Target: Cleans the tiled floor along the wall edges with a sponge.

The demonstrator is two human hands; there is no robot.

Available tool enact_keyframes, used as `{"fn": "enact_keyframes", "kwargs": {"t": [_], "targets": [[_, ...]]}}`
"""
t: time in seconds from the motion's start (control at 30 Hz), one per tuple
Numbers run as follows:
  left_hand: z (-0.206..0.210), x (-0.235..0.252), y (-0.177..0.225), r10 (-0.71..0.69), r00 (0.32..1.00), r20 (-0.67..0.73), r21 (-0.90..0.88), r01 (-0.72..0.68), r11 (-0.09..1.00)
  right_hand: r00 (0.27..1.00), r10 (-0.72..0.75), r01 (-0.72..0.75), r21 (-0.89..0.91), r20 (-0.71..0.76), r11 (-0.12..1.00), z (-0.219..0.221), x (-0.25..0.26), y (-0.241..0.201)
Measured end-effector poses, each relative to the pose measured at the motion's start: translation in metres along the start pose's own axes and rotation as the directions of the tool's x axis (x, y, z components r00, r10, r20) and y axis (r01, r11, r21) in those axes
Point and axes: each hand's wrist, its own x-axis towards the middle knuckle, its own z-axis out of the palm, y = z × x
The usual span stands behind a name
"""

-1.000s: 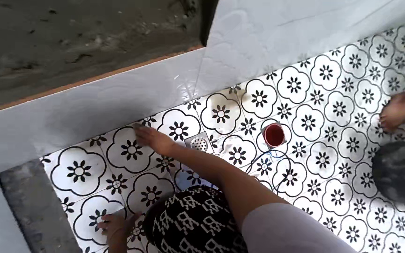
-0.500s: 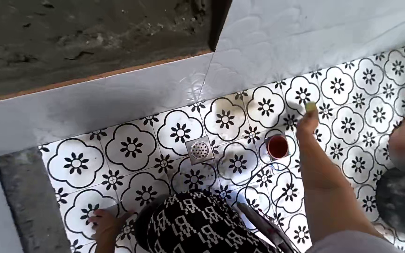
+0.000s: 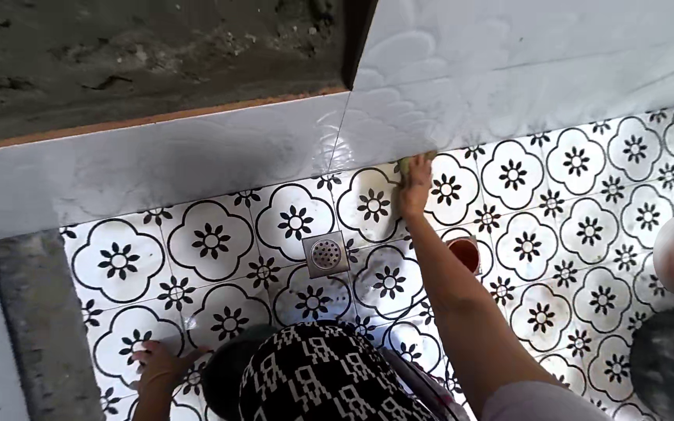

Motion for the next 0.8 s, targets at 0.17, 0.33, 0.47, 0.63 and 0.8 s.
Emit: {"fn": "enact_keyframes", "kwargs": {"t": [0.17, 0.33, 0.47, 0.63, 0.8], "targets": [[0.002, 0.004, 0.000, -0.004, 1.000, 0.001, 0.017, 0.004, 1.000, 0.930, -0.318, 0.278, 0.213, 0.184, 0.937, 0.020, -0.049, -0.042], [0.003, 0.001, -0.001, -0.018, 1.000, 0.000, 0.019, 0.018, 1.000, 0.726, -0.524, 0.256, 0.532, 0.446, 0.807, -0.003, -0.107, -0.072], [0.003, -0.004, -0.001, -0.006, 1.000, -0.003, 0.019, 0.007, 1.000, 0.872, -0.234, -0.003, 0.482, 0.430, 0.876, -0.075, -0.112, -0.060], [0.004, -0.002, -0.001, -0.019, 1.000, 0.018, 0.037, 0.018, 0.999, 0.953, 0.222, -0.240, 0.069, 0.205, 0.968, -0.111, -0.057, 0.063], [0.002, -0.002, 0.003, -0.032, 0.999, 0.009, 0.044, 0.031, 0.999, 0.932, 0.362, -0.363, -0.068, -0.027, 0.929, -0.061, -0.014, 0.077]]}}
